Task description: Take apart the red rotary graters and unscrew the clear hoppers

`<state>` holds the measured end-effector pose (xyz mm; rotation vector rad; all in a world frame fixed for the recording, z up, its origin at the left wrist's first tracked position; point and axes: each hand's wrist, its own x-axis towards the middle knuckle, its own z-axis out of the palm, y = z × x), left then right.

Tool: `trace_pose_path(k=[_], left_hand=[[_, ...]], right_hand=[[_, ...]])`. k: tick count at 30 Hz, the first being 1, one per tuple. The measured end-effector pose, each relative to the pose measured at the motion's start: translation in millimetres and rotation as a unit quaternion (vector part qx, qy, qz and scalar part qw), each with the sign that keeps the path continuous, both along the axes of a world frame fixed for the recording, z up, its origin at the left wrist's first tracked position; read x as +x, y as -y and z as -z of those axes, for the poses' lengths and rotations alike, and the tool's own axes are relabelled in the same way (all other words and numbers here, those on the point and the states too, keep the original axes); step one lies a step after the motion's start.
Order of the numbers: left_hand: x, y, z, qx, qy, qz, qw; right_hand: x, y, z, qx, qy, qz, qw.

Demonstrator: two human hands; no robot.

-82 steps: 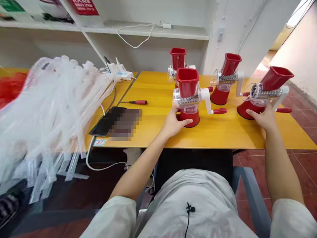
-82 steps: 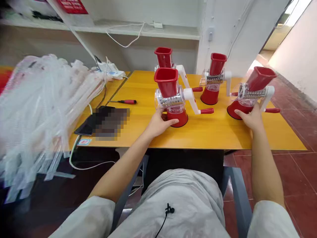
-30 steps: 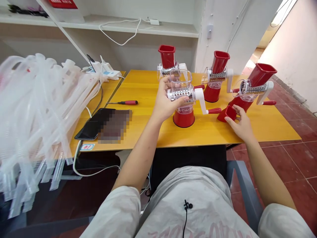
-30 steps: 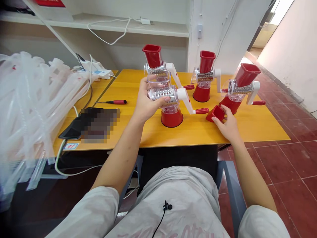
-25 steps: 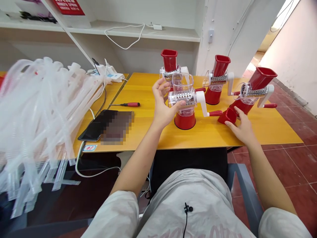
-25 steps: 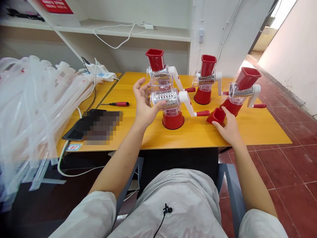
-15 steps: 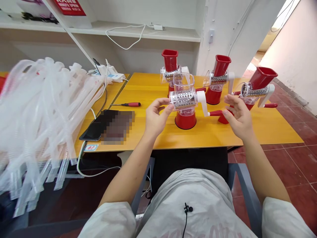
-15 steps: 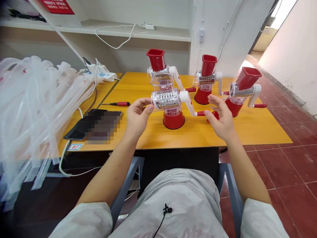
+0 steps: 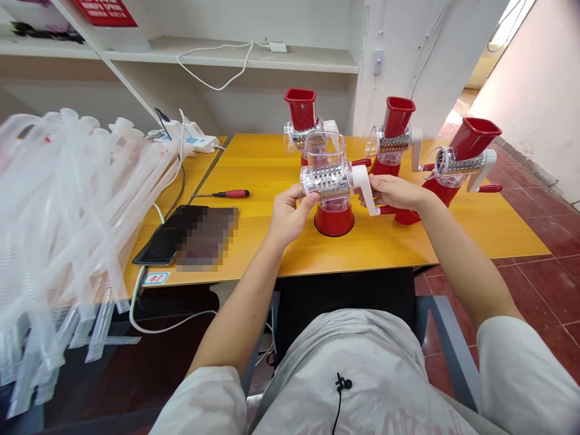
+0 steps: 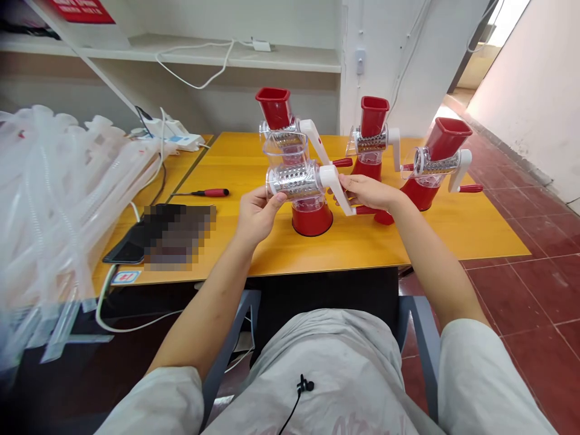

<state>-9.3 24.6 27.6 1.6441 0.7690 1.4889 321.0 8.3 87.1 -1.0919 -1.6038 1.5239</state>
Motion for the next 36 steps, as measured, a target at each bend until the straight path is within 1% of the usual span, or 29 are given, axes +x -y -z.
trace_pose_path(k=[3, 5, 8, 13, 17, 22, 28, 32, 36], left_hand=[[1, 0, -0.9, 0.004, 0.004, 0.001, 1.0], [2, 1, -1.6, 0.005, 0.01, -0.003, 1.0], [2, 2, -2.1, 0.008, 0.018, -0.015, 1.0], [-5, -1, -2.6, 0.012, 0.029, -0.018, 0.999], [-13, -3, -4.8, 0.022, 0.03, -0.006, 0.999], [-16, -4, -5.5, 0.037, 0.035, 0.006, 0.999], [-15, -6, -4.2, 0.025, 0.039, 0.001, 0.999], [-15, -7, -4.2, 0.015, 0.043, 0.003, 0.999], [-15, -9, -3.7, 0.025, 0.052, 0.003, 0.998]], right_hand=[[7, -10, -9.5, -0.047, -0.007, -0.068, 0.997], [10, -15, -11.6, -0.072, -0.016, -0.106, 0.992], [7, -15, -2.5, -0.09, -0.048, -0.136, 0.985], [-14, 0, 30.4, -0.086, -0.135, -0.133, 0.978], [-32, 11, 47.2, -0.08, -0.186, -0.123, 0.972], [-42, 16, 60.6, -0.078, -0.23, -0.144, 0.959], [-45, 12, 74.1, -0.076, -0.27, -0.156, 0.947], [-42, 10, 80.9, -0.075, -0.281, -0.158, 0.944], [-32, 16, 83.0, -0.081, -0.27, -0.138, 0.949]])
